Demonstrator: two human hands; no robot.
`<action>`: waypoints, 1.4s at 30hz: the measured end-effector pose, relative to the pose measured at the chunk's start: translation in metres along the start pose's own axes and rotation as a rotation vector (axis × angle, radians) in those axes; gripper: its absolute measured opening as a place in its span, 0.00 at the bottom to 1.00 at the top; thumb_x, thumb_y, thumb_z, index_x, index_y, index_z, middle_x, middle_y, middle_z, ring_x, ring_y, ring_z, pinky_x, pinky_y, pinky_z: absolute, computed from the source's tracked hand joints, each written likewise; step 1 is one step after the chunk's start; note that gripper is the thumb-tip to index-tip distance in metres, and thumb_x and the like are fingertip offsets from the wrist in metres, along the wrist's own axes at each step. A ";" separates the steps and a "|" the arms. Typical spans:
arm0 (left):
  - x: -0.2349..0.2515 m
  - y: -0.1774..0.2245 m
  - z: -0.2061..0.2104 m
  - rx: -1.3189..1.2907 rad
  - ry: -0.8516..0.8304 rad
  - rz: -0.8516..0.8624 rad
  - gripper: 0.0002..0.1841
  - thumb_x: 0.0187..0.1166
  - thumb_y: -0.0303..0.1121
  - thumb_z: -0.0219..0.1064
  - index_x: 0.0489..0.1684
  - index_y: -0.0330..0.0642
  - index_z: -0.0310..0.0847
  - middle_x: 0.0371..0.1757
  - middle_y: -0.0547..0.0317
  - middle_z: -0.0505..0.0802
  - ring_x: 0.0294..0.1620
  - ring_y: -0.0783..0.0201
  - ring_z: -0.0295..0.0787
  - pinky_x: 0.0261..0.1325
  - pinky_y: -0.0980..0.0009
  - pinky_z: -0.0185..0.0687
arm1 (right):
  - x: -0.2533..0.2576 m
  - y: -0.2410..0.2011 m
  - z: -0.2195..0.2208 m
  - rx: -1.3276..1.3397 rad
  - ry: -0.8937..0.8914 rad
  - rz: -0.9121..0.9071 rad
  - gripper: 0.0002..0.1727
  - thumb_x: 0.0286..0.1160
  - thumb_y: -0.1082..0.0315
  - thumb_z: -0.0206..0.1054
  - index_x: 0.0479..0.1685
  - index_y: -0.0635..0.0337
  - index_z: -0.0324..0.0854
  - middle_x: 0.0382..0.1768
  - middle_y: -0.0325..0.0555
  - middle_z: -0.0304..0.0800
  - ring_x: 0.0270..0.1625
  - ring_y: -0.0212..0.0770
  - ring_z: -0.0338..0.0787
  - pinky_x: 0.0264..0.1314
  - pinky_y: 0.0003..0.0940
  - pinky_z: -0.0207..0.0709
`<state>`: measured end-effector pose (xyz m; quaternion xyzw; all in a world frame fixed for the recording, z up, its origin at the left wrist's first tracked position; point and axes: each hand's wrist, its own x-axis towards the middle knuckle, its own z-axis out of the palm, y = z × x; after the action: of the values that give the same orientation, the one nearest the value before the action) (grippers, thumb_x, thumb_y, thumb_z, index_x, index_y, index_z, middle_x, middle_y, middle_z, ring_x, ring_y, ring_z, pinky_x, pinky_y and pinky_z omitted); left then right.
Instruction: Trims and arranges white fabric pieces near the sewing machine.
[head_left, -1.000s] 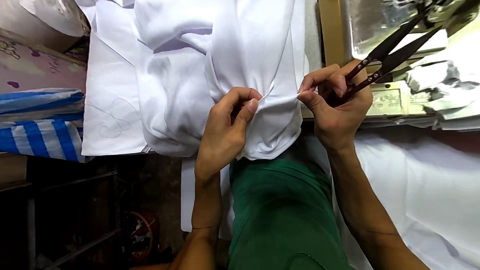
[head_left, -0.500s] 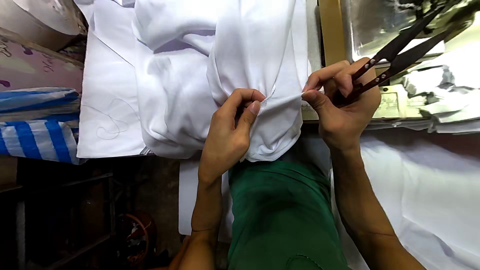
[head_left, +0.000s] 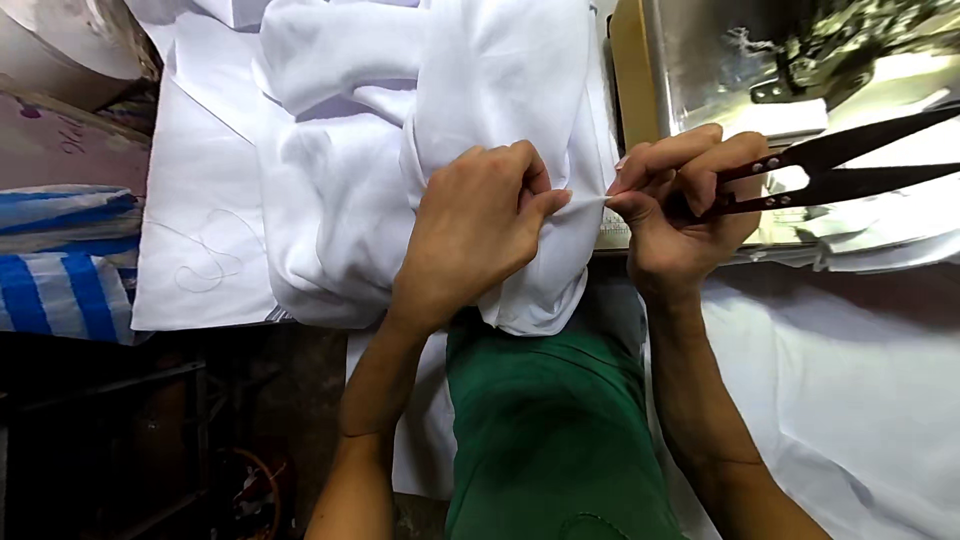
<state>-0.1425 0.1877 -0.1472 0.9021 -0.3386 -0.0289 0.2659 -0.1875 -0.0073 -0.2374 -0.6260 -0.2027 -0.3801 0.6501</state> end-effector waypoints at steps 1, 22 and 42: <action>0.004 -0.001 0.000 -0.005 -0.037 0.004 0.08 0.80 0.40 0.70 0.37 0.47 0.87 0.24 0.64 0.83 0.25 0.64 0.79 0.30 0.63 0.70 | -0.001 0.001 0.000 0.005 0.002 0.005 0.17 0.68 0.77 0.77 0.37 0.52 0.70 0.43 0.41 0.85 0.50 0.39 0.89 0.53 0.34 0.86; 0.013 -0.035 0.027 -0.871 -0.095 0.008 0.07 0.86 0.27 0.60 0.44 0.36 0.84 0.31 0.66 0.86 0.31 0.78 0.81 0.35 0.82 0.78 | -0.024 0.003 0.000 -0.032 0.079 0.225 0.16 0.72 0.77 0.74 0.38 0.52 0.68 0.45 0.40 0.86 0.45 0.30 0.87 0.44 0.22 0.83; 0.004 0.025 0.060 -0.753 0.118 -0.051 0.07 0.90 0.29 0.56 0.53 0.39 0.78 0.33 0.59 0.84 0.24 0.72 0.79 0.24 0.80 0.77 | -0.034 -0.062 0.015 -0.212 0.104 0.548 0.20 0.80 0.54 0.71 0.56 0.53 0.68 0.52 0.32 0.81 0.52 0.25 0.85 0.54 0.23 0.83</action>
<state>-0.1685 0.1418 -0.1857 0.7493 -0.2660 -0.1059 0.5972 -0.2522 0.0195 -0.2190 -0.7014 0.0482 -0.2412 0.6689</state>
